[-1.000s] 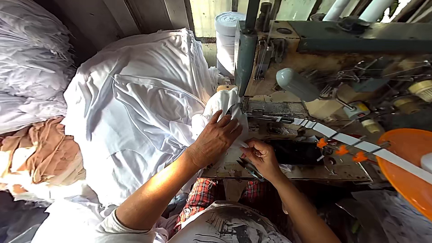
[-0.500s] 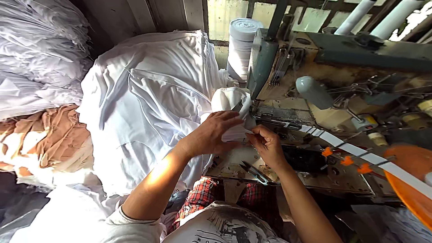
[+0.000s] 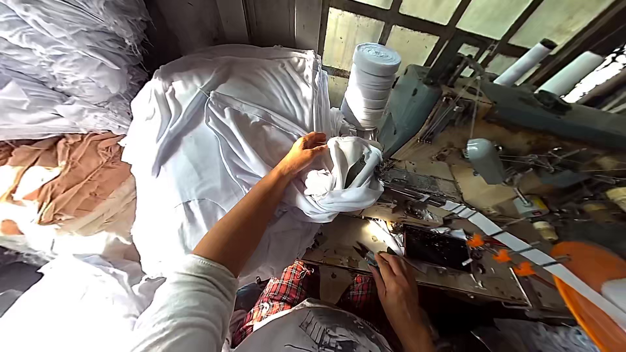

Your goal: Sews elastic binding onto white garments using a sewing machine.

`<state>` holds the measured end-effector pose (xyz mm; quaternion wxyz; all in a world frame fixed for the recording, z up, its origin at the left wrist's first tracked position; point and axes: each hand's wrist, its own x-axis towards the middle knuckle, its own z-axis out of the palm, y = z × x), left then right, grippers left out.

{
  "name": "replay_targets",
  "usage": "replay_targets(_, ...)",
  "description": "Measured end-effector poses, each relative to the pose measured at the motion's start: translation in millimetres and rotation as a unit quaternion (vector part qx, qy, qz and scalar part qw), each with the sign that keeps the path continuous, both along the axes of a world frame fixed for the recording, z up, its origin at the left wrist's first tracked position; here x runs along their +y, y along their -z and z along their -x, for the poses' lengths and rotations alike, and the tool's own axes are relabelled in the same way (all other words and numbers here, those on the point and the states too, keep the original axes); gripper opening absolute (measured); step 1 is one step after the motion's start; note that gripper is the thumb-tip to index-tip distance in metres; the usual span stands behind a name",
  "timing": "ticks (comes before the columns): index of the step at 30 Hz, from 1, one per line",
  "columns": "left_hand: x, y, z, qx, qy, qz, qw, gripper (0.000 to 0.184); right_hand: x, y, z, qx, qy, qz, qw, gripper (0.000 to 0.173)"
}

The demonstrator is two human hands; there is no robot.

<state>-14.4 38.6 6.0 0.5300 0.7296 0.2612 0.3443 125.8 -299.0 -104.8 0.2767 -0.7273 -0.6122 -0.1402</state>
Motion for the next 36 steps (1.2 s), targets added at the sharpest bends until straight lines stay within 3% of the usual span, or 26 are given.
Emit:
replay_targets(5, 7.4, -0.1, -20.7, -0.057, 0.058, 0.025, 0.996, 0.01, 17.6, -9.3, -4.5, -0.046, 0.018, 0.017, 0.999, 0.015)
replay_targets(7, 2.3, -3.9, -14.9, -0.094, 0.057, 0.03, 0.993, 0.008, 23.3, -20.0, -8.8, 0.043, 0.03, 0.045, 0.998, 0.015)
replay_targets(9, -8.3, -11.0, -0.9, -0.138, 0.07, 0.058, 0.986, 0.012, 23.1, -33.4, -14.7, 0.212, 0.007, 0.052, 0.976, 0.023)
replay_targets(12, -54.9, -27.0, 38.0, -0.149, 0.119, 0.135, 0.972, 0.013, 18.4, -46.9, -20.6, 0.473, -0.104, 0.005, 0.875, 0.029)
replay_targets(15, -119.9, -18.2, 63.3, -0.134, 0.123, 0.187, 0.965, 0.016, 15.7, -63.2, -15.6, 0.638, -0.176, -0.026, 0.749, 0.03)
replay_targets(18, -169.6, 29.1, 62.6, -0.128, 0.083, 0.234, 0.96, 0.02, 18.9, -73.9, -8.0, 0.677, -0.177, -0.042, 0.713, 0.026)
replay_targets(20, -187.6, 61.1, 57.0, -0.159, 0.054, 0.241, 0.956, 0.024, 26.7, -78.3, -6.7, 0.646, -0.198, -0.048, 0.736, 0.021)
replay_targets(22, -197.0, 76.2, 54.9, -0.18, 0.033, 0.237, 0.954, 0.027, 31.5, -77.6, -3.4, 0.601, -0.203, -0.039, 0.772, 0.004)
replay_targets(26, -198.3, 76.0, 57.3, -0.22, 0.062, 0.183, 0.956, 0.047, 38.3, -71.8, 9.7, 0.58, -0.187, -0.038, 0.792, 0.014)
replay_targets(30, -197.8, 76.4, 58.9, -0.229, 0.092, 0.185, 0.951, 0.051, 45.2, -66.5, 18.2, 0.39, -0.202, -0.063, 0.896, 0.01)
replay_targets(32, -199.5, 77.5, 59.9, -0.24, 0.105, 0.188, 0.947, 0.052, 54.2, -65.1, 23.3, 0.276, -0.215, -0.086, 0.933, 0.022)
replay_targets(34, -201.2, 76.8, 60.7, -0.255, 0.116, 0.199, 0.939, 0.053, 64.3, -64.7, 28.9, 0.209, -0.218, -0.077, 0.95, 0.033)
replay_targets(36, -201.8, 76.6, 62.7, -0.25, 0.12, 0.203, 0.939, 0.054, 75.8, -60.5, 31.5, 0.225, -0.223, -0.07, 0.946, 0.024)
